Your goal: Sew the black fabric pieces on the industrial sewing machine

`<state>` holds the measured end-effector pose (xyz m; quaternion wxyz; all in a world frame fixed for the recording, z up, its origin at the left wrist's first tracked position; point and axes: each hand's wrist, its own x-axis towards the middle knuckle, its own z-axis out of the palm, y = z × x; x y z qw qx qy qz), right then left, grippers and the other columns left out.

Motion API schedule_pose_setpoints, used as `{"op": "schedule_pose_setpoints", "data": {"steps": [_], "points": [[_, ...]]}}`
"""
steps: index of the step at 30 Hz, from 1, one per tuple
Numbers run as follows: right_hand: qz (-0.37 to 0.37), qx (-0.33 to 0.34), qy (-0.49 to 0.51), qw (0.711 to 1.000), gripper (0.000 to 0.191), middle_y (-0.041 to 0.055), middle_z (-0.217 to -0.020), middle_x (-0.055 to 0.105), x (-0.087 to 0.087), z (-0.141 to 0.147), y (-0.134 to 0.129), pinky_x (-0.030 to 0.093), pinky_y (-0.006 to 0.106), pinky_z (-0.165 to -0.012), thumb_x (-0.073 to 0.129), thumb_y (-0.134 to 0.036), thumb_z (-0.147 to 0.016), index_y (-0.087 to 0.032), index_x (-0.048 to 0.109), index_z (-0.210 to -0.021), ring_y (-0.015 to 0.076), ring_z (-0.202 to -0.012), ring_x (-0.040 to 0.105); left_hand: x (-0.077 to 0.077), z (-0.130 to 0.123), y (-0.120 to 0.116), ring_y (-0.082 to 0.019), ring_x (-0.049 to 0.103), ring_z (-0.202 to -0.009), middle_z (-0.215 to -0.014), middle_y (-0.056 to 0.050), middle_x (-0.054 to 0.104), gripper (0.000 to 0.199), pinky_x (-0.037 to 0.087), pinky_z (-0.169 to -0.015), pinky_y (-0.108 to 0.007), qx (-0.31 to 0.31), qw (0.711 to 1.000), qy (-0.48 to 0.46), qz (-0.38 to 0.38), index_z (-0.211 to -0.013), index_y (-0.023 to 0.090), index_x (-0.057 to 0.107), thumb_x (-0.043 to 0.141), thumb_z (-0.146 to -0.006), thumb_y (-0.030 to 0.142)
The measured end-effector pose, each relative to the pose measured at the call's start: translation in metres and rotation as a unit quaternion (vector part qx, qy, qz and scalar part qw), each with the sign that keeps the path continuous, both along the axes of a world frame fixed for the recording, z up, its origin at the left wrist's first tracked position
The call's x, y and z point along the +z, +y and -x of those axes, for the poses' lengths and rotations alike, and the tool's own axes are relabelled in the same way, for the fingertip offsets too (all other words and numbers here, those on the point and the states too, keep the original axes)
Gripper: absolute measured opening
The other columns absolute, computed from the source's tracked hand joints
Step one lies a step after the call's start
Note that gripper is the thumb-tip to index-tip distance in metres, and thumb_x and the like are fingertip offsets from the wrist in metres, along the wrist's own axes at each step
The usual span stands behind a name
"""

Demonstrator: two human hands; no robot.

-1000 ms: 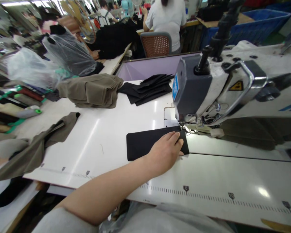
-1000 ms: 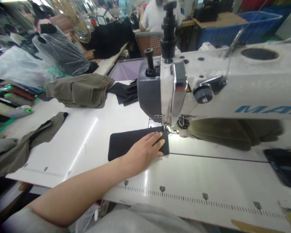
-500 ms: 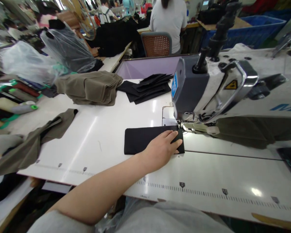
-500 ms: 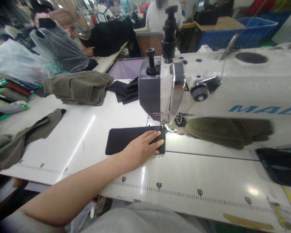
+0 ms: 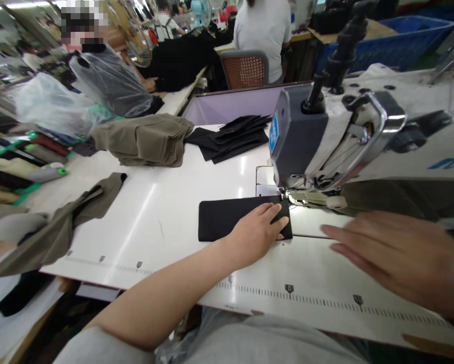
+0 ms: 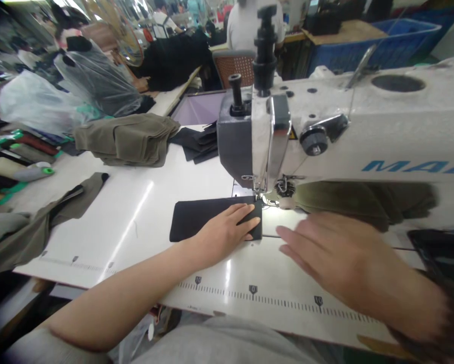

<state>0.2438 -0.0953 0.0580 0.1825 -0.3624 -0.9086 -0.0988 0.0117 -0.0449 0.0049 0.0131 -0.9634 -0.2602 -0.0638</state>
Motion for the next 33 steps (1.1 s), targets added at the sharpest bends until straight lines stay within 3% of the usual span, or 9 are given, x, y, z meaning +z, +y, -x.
{"op": "schedule_pose_setpoints", "data": {"steps": [3,8,14,18,23,33], "points": [[0.033,0.068,-0.047,0.996,0.029,0.0031,-0.063,0.056,-0.024,0.033,0.019,0.039,0.029,-0.056,0.035,-0.025,-0.09,-0.015,0.062,-0.083,0.0141,-0.058,0.05,0.0,0.001,0.0,-0.022,0.042,-0.118,-0.122,-0.016,0.048,0.033,0.032,-0.1,-0.033,0.003,1.0,0.007,0.004,-0.115,0.009,0.049,0.042,-0.09,0.029],[0.053,0.065,-0.043,0.996,0.032,0.0035,-0.062,0.055,-0.053,0.042,0.026,0.035,0.029,-0.055,0.034,-0.027,-0.091,-0.012,0.062,-0.087,0.0145,-0.056,0.048,0.0,0.0,0.001,-0.022,0.042,-0.117,-0.123,-0.015,0.048,0.033,0.033,-0.099,-0.033,0.005,1.0,0.013,-0.003,-0.114,0.01,0.048,0.042,-0.09,0.03],[0.053,0.068,-0.018,0.996,0.032,0.0027,-0.06,0.054,-0.053,0.035,0.021,0.032,0.029,-0.054,0.035,-0.028,-0.091,-0.011,0.063,-0.088,0.0144,-0.055,0.047,0.003,-0.002,0.001,-0.022,0.044,-0.115,-0.118,-0.015,0.052,0.03,0.037,-0.097,-0.035,-0.003,1.0,-0.004,-0.016,-0.11,0.008,0.05,0.045,-0.089,0.029],[0.056,0.074,-0.008,0.996,0.031,0.0025,-0.06,0.054,-0.053,0.036,0.02,0.031,0.029,-0.054,0.037,-0.028,-0.091,-0.012,0.063,-0.084,0.0137,-0.055,0.046,0.008,0.003,-0.007,-0.019,0.051,-0.106,-0.109,-0.011,0.057,0.021,0.041,-0.094,-0.031,-0.032,0.999,-0.017,0.029,-0.101,0.009,0.055,0.041,-0.089,0.019],[0.06,0.073,-0.001,0.996,0.032,0.0024,-0.059,0.053,-0.055,0.035,0.02,0.032,0.029,-0.054,0.037,-0.028,-0.091,-0.012,0.063,-0.084,0.014,-0.055,0.047,0.008,0.009,-0.014,-0.018,0.051,-0.108,-0.113,-0.012,0.056,0.027,0.039,-0.098,-0.029,-0.064,0.997,-0.03,0.023,-0.106,0.004,0.054,0.037,-0.088,0.014],[0.075,0.018,-0.004,0.997,0.038,0.0026,-0.059,0.054,-0.056,0.034,0.029,0.031,0.028,-0.053,0.032,-0.034,-0.092,-0.013,0.063,-0.087,0.0132,-0.055,0.048,0.004,0.006,0.003,-0.018,0.047,-0.114,-0.119,-0.012,0.053,0.027,0.036,-0.101,-0.029,-0.049,0.998,-0.012,0.041,-0.11,0.005,0.052,0.039,-0.087,0.012]]}}
